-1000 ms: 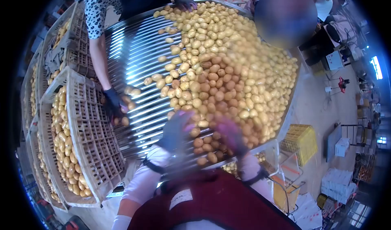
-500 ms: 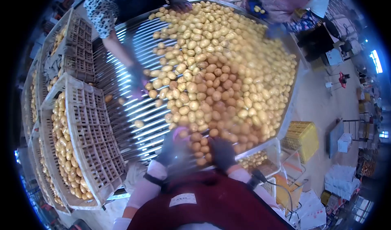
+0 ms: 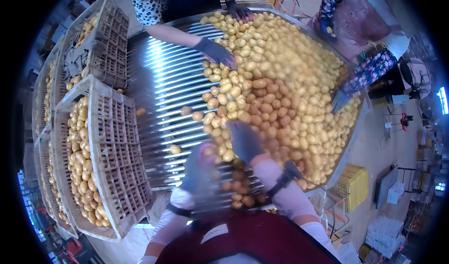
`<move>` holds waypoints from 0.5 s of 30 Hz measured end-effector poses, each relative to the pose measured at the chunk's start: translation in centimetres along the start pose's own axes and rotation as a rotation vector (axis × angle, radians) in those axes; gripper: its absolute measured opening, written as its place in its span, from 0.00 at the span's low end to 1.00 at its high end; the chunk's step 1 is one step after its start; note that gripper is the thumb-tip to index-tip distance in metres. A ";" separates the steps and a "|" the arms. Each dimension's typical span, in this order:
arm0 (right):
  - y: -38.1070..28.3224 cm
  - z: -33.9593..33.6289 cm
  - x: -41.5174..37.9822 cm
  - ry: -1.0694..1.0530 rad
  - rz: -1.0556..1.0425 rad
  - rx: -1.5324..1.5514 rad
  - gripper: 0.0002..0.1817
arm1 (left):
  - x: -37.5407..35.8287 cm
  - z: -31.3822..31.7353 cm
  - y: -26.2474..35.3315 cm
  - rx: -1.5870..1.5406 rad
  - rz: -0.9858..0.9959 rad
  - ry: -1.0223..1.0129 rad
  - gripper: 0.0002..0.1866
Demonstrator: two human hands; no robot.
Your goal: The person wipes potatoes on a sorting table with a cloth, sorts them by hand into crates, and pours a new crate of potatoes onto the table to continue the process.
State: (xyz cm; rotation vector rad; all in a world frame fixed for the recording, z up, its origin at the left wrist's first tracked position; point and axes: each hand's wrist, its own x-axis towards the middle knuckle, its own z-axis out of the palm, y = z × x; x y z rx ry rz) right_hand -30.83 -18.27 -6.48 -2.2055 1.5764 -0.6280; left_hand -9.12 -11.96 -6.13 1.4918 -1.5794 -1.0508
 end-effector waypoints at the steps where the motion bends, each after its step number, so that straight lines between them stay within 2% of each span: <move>1: 0.0 -0.2 0.6 -0.104 0.044 -0.003 0.25 | 1.2 0.4 0.7 0.079 0.069 -0.034 0.24; 3: 0.4 -0.8 1.8 -0.314 0.132 -0.016 0.26 | 2.8 1.8 -0.2 0.208 0.007 -0.125 0.25; 4: 1.0 -1.6 2.2 -0.336 0.161 0.133 0.27 | 3.5 2.5 -0.7 0.270 -0.029 -0.170 0.26; 7: 0.7 -3.0 4.8 -0.072 0.085 0.137 0.26 | 3.4 4.3 -1.8 0.527 0.172 -0.015 0.27; 8: 0.8 -3.1 6.2 0.000 -0.009 0.146 0.24 | 3.3 4.6 -2.1 0.552 0.231 0.031 0.28; 11: 0.3 -0.5 9.8 -0.205 -0.009 -0.065 0.21 | 4.4 3.2 1.5 0.549 -0.071 -0.226 0.29; 14: -0.6 4.7 12.1 -0.319 0.051 -0.319 0.17 | 4.3 2.5 0.9 0.599 -0.094 -0.250 0.29; 15: -1.2 4.8 12.7 -0.384 0.038 -0.368 0.15 | 3.7 2.8 -1.4 0.249 -0.140 -0.166 0.29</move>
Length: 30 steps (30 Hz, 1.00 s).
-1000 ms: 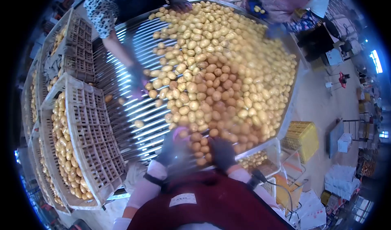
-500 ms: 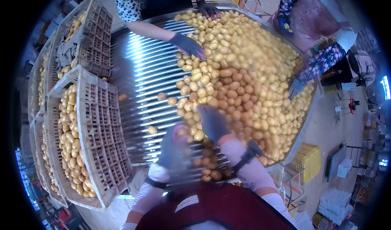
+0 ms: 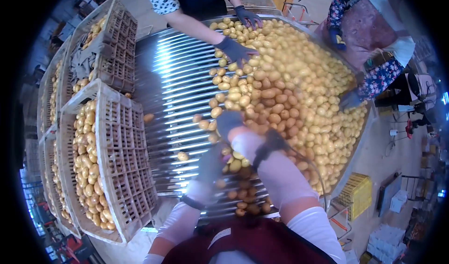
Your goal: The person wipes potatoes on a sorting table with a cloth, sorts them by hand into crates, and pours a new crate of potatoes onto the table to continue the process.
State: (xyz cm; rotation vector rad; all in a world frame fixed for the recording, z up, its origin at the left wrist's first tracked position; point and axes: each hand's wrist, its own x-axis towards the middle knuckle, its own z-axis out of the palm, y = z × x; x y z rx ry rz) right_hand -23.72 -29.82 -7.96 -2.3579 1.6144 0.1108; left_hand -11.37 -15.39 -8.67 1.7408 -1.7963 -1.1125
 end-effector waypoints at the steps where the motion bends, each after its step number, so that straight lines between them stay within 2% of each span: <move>1: -0.5 -0.6 0.3 -0.063 -0.013 -0.054 0.14 | -0.4 1.6 -3.5 -0.358 -0.021 0.056 0.29; 3: -1.0 -2.3 -0.4 -0.110 -0.089 -0.220 0.14 | -1.7 -0.8 -4.4 -0.765 -0.160 0.056 0.26; 7: 0.5 0.5 0.4 -0.089 0.018 -0.112 0.14 | -4.4 -2.8 -7.4 -0.984 -0.272 0.112 0.21; 11: 1.5 0.6 -1.0 0.052 0.021 -0.004 0.15 | -6.6 -4.1 -7.7 -1.195 -0.212 0.214 0.22; 12: 1.6 0.1 -2.0 0.091 0.011 -0.005 0.15 | -6.9 -3.7 -8.4 -1.039 -0.143 0.236 0.22; 13: 1.8 -0.8 -3.1 0.102 0.026 0.098 0.15 | -7.0 -3.3 -8.5 -0.886 -0.076 0.257 0.22; 15: 2.5 -0.3 -5.9 0.267 -0.026 0.390 0.19 | -7.5 -3.2 -8.0 -0.516 0.094 0.235 0.23; 16: 2.4 0.2 -7.3 0.347 -0.052 0.538 0.22 | -8.4 -4.6 -4.6 -0.298 0.192 0.190 0.24; 17: 1.0 -2.6 -9.8 0.256 -0.006 0.710 0.25 | -9.1 -5.0 -2.4 -0.080 0.288 0.143 0.24; 19: -0.4 -1.9 -14.4 0.240 0.113 1.282 0.21 | -8.3 1.3 -7.5 -0.230 0.207 0.096 0.26; 21: 0.3 1.5 -19.3 0.110 0.084 1.956 0.20 | -8.7 0.6 -4.4 -0.030 0.241 0.087 0.24; 22: -0.2 2.4 -21.9 0.171 0.022 1.859 0.22 | -8.8 0.1 -2.7 0.069 0.260 0.085 0.24; 23: -0.8 3.3 -24.4 0.235 -0.032 1.761 0.24 | -8.2 1.0 -3.8 0.091 0.336 0.101 0.23; 24: -0.5 4.2 -26.0 -0.004 0.402 2.657 0.26 | -7.9 1.8 -4.5 0.082 0.367 0.106 0.22; 26: -1.8 4.4 -29.9 0.079 0.356 2.758 0.26 | -7.4 3.4 -5.8 0.064 0.429 0.115 0.20; 29: -4.1 2.6 -33.7 0.089 0.226 2.874 0.26 | -9.9 2.1 -1.5 -0.005 0.548 0.096 0.19; 30: -4.9 2.7 -34.4 0.236 0.172 2.671 0.26 | -11.0 1.4 0.4 0.008 0.626 0.055 0.19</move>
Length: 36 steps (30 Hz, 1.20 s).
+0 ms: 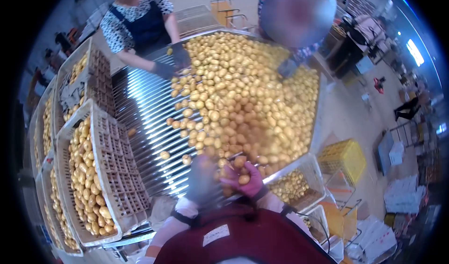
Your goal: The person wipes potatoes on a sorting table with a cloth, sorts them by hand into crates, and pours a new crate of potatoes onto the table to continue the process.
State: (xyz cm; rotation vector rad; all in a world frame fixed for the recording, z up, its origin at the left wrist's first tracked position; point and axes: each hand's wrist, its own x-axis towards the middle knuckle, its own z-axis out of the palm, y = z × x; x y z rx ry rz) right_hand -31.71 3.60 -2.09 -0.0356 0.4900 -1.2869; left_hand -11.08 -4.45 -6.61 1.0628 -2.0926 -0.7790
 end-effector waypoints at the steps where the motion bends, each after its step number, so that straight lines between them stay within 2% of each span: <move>1: 0.6 0.2 -0.6 -0.015 -0.129 -0.190 0.26 | 1.3 -1.0 3.3 0.034 0.151 -0.103 0.18; 3: 1.6 -0.9 -1.2 -0.012 -0.270 -0.209 0.23 | 3.7 -2.4 9.8 -0.012 0.278 -0.207 0.15; 5: 2.5 -5.0 -0.6 0.002 -0.303 0.142 0.19 | 5.6 -3.3 16.4 -0.167 0.216 -0.223 0.10; 6: 2.5 -6.0 -0.7 0.002 -0.327 0.316 0.17 | 5.7 -2.1 17.2 -0.215 0.180 -0.273 0.11; 7: 1.9 -3.9 -2.0 0.130 -0.399 0.248 0.14 | 5.9 -0.8 18.0 -0.262 0.141 -0.321 0.12; 8: 1.6 -4.3 -2.6 -0.037 -0.443 0.278 0.15 | 6.2 0.5 18.8 -0.307 0.100 -0.367 0.13; 9: 1.3 -5.0 -3.6 -0.199 -0.496 0.294 0.16 | 5.6 1.6 18.2 -0.274 0.138 -0.409 0.18; 10: 1.0 -5.1 -5.2 -0.185 -0.578 0.266 0.17 | 5.0 2.8 17.5 -0.250 0.185 -0.458 0.22; 13: 0.3 -6.3 -10.7 -0.122 -0.795 0.264 0.21 | 2.6 4.8 13.3 -0.281 0.443 -0.347 0.42; 14: 0.4 -7.6 -12.4 -0.107 -0.836 0.318 0.22 | 2.7 4.6 12.4 -0.279 0.424 -0.460 0.46; 15: 0.3 -9.6 -15.2 -0.040 -0.809 0.404 0.23 | 2.0 4.6 11.9 -0.438 0.228 -0.503 0.46; 16: 0.3 -12.5 -18.0 -0.008 -0.886 0.504 0.24 | 1.3 4.4 9.3 -0.498 0.120 -0.508 0.47; 17: 0.6 -13.7 -21.5 0.125 -0.937 0.495 0.21 | 0.6 4.1 6.6 -0.559 0.012 -0.505 0.48; 18: 1.0 -14.9 -25.0 0.265 -0.977 0.479 0.19 | 1.0 3.0 5.5 -0.483 0.028 -0.426 0.46; 20: 1.7 -20.7 -31.2 -0.093 -1.021 0.322 0.17 | 1.6 0.4 3.3 -0.323 0.041 -0.268 0.42; 21: 3.1 -20.9 -33.2 0.869 -1.245 0.213 0.18 | 1.6 -1.1 2.2 -0.158 0.002 -0.159 0.40; 22: 3.9 -23.5 -35.8 0.873 -1.124 0.125 0.19 | 1.7 -2.4 0.9 0.001 -0.043 -0.048 0.39; 23: 4.0 -25.9 -36.7 0.875 -1.007 0.031 0.20 | 2.1 -3.4 0.0 -0.099 -0.138 0.011 0.36; 24: 3.6 -25.5 -36.0 0.939 -0.885 0.326 0.22 | 1.8 -4.0 -2.4 0.014 -0.234 0.041 0.35; 25: 3.3 -27.0 -34.0 1.355 -0.920 -0.074 0.21 | 1.3 -4.1 -4.5 0.080 -0.212 0.080 0.34; 26: 2.5 -27.0 -30.4 1.367 -0.935 -0.360 0.19 | 1.3 -4.1 -5.6 0.142 -0.186 0.111 0.34; 28: 0.3 -25.0 -22.2 1.414 -1.002 -0.919 0.15 | 0.7 -2.4 -6.4 0.065 -0.219 0.047 0.32; 29: -1.3 -14.0 -14.7 1.410 -1.008 -1.244 0.14 | 0.1 -1.1 -5.8 0.035 -0.157 -0.023 0.31; 30: -0.9 -12.5 -10.2 1.262 -1.022 -1.312 0.19 | -0.5 0.1 -4.8 0.032 -0.078 -0.094 0.30; 31: -1.8 -11.3 -5.7 0.887 -1.107 -1.762 0.21 | -1.1 1.0 -3.5 0.038 0.003 -0.164 0.28; 32: -2.0 -6.8 -1.7 0.568 -1.032 -1.597 0.17 | -1.9 1.6 -2.4 0.051 0.069 -0.215 0.27; 34: -1.4 -2.9 4.8 0.234 -0.947 -2.026 0.17 | -3.4 2.0 -1.9 0.118 0.140 -0.224 0.25; 36: 0.1 -1.5 9.0 0.247 -0.792 -2.311 0.18 | -3.7 1.4 -3.7 0.190 0.112 -0.120 0.23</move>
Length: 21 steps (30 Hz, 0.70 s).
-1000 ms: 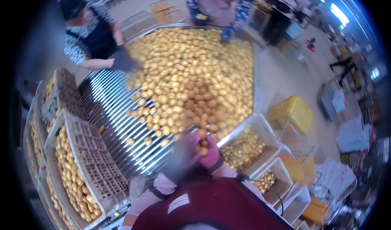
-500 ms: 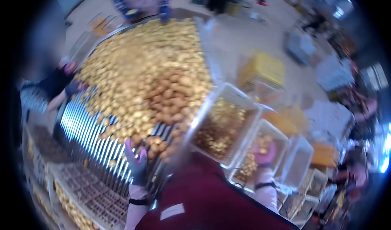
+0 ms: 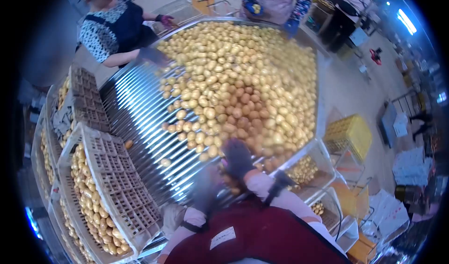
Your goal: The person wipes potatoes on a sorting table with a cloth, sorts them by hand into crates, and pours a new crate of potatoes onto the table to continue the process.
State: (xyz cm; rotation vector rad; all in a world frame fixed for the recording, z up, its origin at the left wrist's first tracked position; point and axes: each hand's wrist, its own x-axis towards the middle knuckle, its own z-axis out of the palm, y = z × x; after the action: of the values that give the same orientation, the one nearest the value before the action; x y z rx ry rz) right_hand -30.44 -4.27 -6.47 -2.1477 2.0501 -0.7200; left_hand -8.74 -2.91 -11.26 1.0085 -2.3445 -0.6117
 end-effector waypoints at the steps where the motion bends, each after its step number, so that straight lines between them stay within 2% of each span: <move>1: -0.5 1.1 1.2 -0.077 -0.009 -0.120 0.18 | 0.3 -0.2 -1.5 0.049 -0.040 0.067 0.22; 4: -0.1 3.1 3.0 -0.365 0.051 -0.034 0.23 | 2.8 -1.4 -4.8 0.129 -0.144 0.193 0.20; 6: 0.2 3.1 3.7 -0.436 0.031 -0.028 0.21 | 5.6 -3.0 -5.8 0.169 -0.187 0.240 0.21; 8: 0.7 2.5 4.4 -0.496 0.002 -0.019 0.21 | 7.1 -2.2 -7.5 0.186 -0.168 0.189 0.20; 9: 1.5 3.0 4.1 -0.439 -0.080 -0.032 0.22 | 8.0 -2.2 -7.6 0.142 -0.197 0.165 0.19; 10: 1.7 2.7 3.6 -0.345 -0.061 0.056 0.22 | 9.0 -2.2 -7.8 0.099 -0.227 0.141 0.18; 12: 1.8 1.6 3.0 -0.153 -0.016 0.235 0.22 | 9.4 -0.4 -11.2 0.154 -0.155 0.097 0.16; 13: 1.6 0.3 3.6 -0.225 0.073 0.546 0.25 | 10.1 -0.9 -11.5 0.142 -0.224 0.165 0.15; 14: 1.7 -0.2 3.0 -0.187 0.126 0.636 0.23 | 10.8 -1.4 -11.7 0.126 -0.292 0.234 0.14; 15: 1.4 -1.3 2.4 -0.176 0.310 0.740 0.23 | 12.4 -3.3 -11.5 -0.002 -0.399 0.306 0.15; 17: 1.9 -1.9 1.3 -0.174 0.668 0.930 0.22 | 14.9 -5.4 -13.1 -0.020 -0.507 0.477 0.16; 18: 2.7 -1.6 0.8 -0.184 0.839 1.017 0.21 | 15.8 -6.3 -14.5 0.092 -0.509 0.579 0.16; 19: 2.8 -1.9 1.0 -0.191 1.010 1.101 0.21 | 16.5 -7.1 -15.6 0.278 -0.433 0.557 0.15; 21: 2.6 -2.8 3.7 -0.210 0.711 0.908 0.24 | 15.8 -4.6 -18.4 0.249 -0.422 0.460 0.14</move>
State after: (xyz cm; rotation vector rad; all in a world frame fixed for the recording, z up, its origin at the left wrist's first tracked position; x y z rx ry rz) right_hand -34.01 -7.36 -3.94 -0.8893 1.6791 -0.9735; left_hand -5.61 -27.21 -14.00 1.5892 -1.8395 -0.1977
